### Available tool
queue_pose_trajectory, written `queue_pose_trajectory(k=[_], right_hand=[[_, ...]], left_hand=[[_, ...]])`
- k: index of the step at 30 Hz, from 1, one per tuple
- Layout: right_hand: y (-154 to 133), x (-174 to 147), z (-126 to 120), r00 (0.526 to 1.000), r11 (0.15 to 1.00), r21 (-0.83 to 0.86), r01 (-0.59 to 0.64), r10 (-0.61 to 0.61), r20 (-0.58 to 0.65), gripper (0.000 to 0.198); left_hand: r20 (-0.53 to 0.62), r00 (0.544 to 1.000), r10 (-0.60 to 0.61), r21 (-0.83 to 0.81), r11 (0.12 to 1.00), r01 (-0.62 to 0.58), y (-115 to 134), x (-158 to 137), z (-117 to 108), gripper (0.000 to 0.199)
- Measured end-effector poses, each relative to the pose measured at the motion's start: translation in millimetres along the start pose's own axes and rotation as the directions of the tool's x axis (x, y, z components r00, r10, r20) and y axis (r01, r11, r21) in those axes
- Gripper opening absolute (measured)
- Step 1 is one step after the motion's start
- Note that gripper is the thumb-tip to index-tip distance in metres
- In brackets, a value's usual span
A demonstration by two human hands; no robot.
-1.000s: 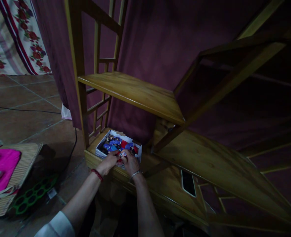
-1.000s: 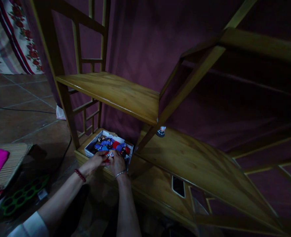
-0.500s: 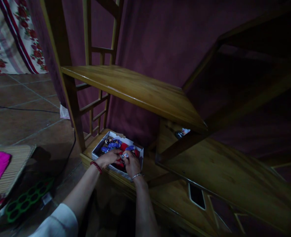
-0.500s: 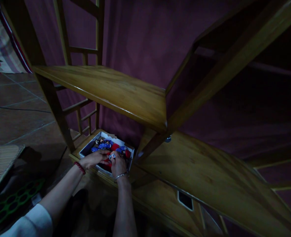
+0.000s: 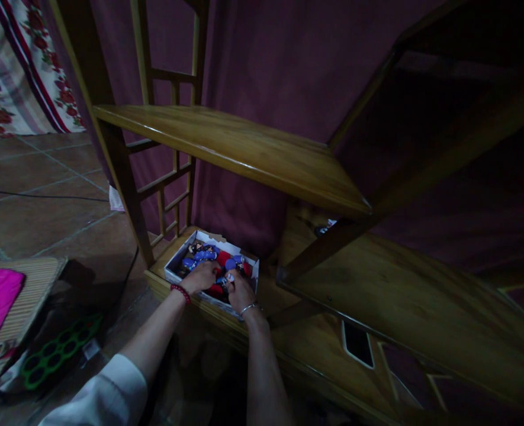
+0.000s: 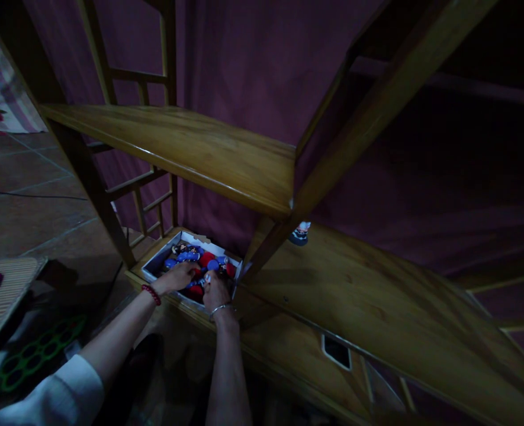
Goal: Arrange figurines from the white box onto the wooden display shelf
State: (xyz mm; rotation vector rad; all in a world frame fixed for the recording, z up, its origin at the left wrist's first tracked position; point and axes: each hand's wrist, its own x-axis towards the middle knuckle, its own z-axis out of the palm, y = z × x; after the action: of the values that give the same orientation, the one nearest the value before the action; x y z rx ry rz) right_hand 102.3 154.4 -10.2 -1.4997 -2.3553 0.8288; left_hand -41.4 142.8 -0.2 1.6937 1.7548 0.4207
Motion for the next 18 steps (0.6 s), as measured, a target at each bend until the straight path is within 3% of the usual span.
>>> queue_pose_trajectory(k=[9, 18], right_hand=[[8, -2, -1, 0.999, 0.999, 0.034, -0.032, 0.031, 0.025, 0.026], [12, -2, -3, 0.999, 0.998, 0.055, -0.02, 0.021, -0.025, 0.023]], left_hand=[[-0.065, 0.987, -0.146, 0.227, 0.961, 0.157, -20, 3, -1, 0.031], [-0.114, 0.972, -0.207, 0.261, 0.938, 0.23, -26, 16, -5, 0.031]])
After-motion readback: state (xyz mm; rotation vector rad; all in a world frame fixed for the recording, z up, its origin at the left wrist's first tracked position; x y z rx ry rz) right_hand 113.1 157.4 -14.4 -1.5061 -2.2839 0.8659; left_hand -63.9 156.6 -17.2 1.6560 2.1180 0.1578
